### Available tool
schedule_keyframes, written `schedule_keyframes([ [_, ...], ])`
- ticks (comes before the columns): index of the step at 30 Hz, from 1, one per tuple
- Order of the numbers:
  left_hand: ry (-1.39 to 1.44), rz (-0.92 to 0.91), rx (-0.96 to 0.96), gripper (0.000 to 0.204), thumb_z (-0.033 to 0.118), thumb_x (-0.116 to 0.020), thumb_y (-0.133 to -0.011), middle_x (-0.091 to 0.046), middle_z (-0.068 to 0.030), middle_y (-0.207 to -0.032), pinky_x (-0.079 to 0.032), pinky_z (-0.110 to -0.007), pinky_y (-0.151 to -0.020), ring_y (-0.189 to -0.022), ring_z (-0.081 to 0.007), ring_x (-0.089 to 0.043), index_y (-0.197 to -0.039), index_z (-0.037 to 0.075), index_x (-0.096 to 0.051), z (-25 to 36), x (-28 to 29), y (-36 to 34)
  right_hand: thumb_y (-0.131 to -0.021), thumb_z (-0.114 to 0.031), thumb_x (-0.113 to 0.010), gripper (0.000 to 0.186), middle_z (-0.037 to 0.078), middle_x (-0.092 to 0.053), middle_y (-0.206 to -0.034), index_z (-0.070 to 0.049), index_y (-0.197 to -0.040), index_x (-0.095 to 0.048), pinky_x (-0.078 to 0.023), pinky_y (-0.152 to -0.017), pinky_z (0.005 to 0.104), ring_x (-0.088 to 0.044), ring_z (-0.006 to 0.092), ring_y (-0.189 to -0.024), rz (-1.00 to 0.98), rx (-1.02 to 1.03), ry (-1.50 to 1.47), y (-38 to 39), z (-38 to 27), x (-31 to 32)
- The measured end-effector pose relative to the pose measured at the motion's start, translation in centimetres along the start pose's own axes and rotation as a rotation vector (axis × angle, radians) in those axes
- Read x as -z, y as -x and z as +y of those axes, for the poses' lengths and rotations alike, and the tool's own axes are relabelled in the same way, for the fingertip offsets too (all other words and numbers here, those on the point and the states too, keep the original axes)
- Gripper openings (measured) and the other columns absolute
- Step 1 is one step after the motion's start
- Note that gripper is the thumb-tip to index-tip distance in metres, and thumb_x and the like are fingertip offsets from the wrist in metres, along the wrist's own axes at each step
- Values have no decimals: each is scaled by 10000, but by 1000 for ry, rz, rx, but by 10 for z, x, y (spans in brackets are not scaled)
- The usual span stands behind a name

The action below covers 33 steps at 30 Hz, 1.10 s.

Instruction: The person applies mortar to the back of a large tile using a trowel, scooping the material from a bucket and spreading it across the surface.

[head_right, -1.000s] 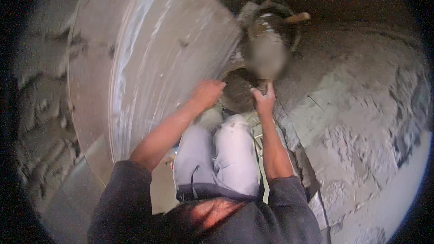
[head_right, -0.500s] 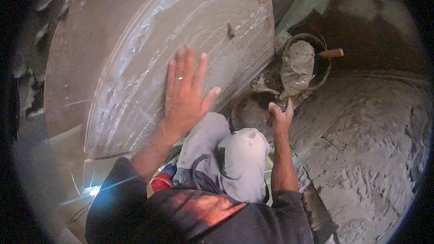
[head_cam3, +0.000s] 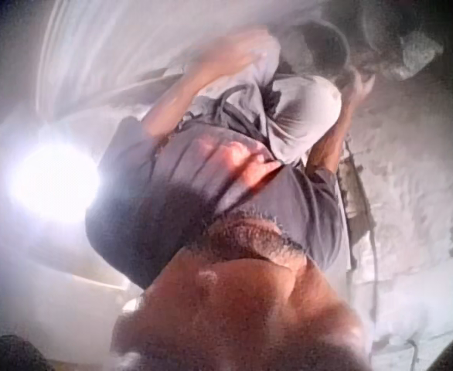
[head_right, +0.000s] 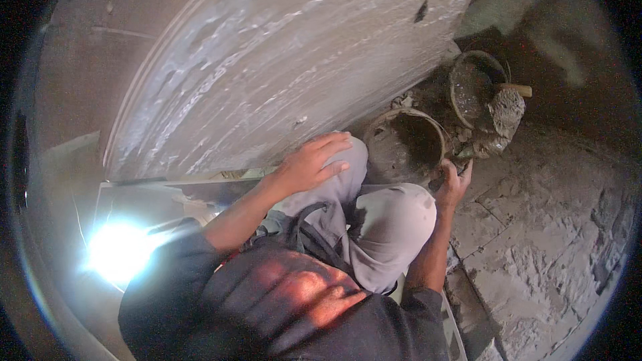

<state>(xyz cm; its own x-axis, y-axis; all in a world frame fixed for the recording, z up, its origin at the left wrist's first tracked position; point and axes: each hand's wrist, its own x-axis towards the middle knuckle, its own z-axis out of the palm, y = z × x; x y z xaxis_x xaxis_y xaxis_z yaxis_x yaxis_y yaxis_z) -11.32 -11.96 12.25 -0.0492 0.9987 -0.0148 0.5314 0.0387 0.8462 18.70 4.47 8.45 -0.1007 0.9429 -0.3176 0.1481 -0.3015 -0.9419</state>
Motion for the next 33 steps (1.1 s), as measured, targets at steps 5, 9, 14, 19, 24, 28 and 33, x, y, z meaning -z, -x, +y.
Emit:
schedule_keyframes([
  [5,68,305,217,459,242,-594,-894,-520,-205,-1302,-398,-393,-1010,-1212,-349,-492,-1287,27,-493,-31,-7,13,-784,-117,-625,357,21,-510,-662,-39,-1096,-472,-399,-476,270,-473,122,-519,85,-1,-61,1,23,-18],
  [9,57,73,842,378,272,-606,-886,-625,-210,-1098,-485,-412,-833,-971,-359,-627,-1174,28,-576,-37,2,70,-761,-151,-665,391,5,-510,-664,-47,-1092,-485,-386,-481,260,-469,115,-521,14,-8,-44,7,7,-27],
  [14,187,48,707,392,312,-589,-899,-625,-188,-1093,-474,-404,-840,-985,-343,-613,-1173,31,-575,-36,12,79,-752,-176,-689,441,9,-539,-788,-43,-1132,-507,-400,-562,264,-497,121,-639,131,-69,-98,16,-5,-47],
  [19,336,39,216,491,365,-545,-937,-544,-209,-1267,-370,-378,-1020,-1232,-307,-479,-1298,35,-501,-37,-10,-33,-753,-156,-670,439,22,-561,-861,-31,-1149,-526,-422,-685,267,-520,128,-758,-40,-43,-90,6,-14,-47],
  [24,389,-267,330,636,501,-358,-980,-419,-188,-1419,-297,-387,-1085,-1319,-296,-388,-1360,-5,-426,-93,-91,-139,-756,-138,-639,357,8,-529,-732,-45,-1081,-524,-387,-476,276,-467,122,-515,-3,-56,-163,12,-16,-50],
  [28,423,-139,325,712,551,-370,-948,-445,-220,-1387,-304,-394,-1079,-1311,-324,-401,-1348,-34,-430,-164,-156,-164,-742,-154,-647,398,7,-512,-711,-40,-1098,-511,-374,-449,277,-460,122,-507,64,-53,-158,23,-18,-57],
  [33,409,-231,799,704,544,-371,-949,-466,-199,-1378,-293,-392,-1085,-1314,-311,-398,-1356,-28,-426,-191,-175,-106,-756,-148,-646,424,22,-548,-832,-31,-1141,-510,-414,-517,262,-509,112,-652,60,-58,-137,23,-5,-29],
])
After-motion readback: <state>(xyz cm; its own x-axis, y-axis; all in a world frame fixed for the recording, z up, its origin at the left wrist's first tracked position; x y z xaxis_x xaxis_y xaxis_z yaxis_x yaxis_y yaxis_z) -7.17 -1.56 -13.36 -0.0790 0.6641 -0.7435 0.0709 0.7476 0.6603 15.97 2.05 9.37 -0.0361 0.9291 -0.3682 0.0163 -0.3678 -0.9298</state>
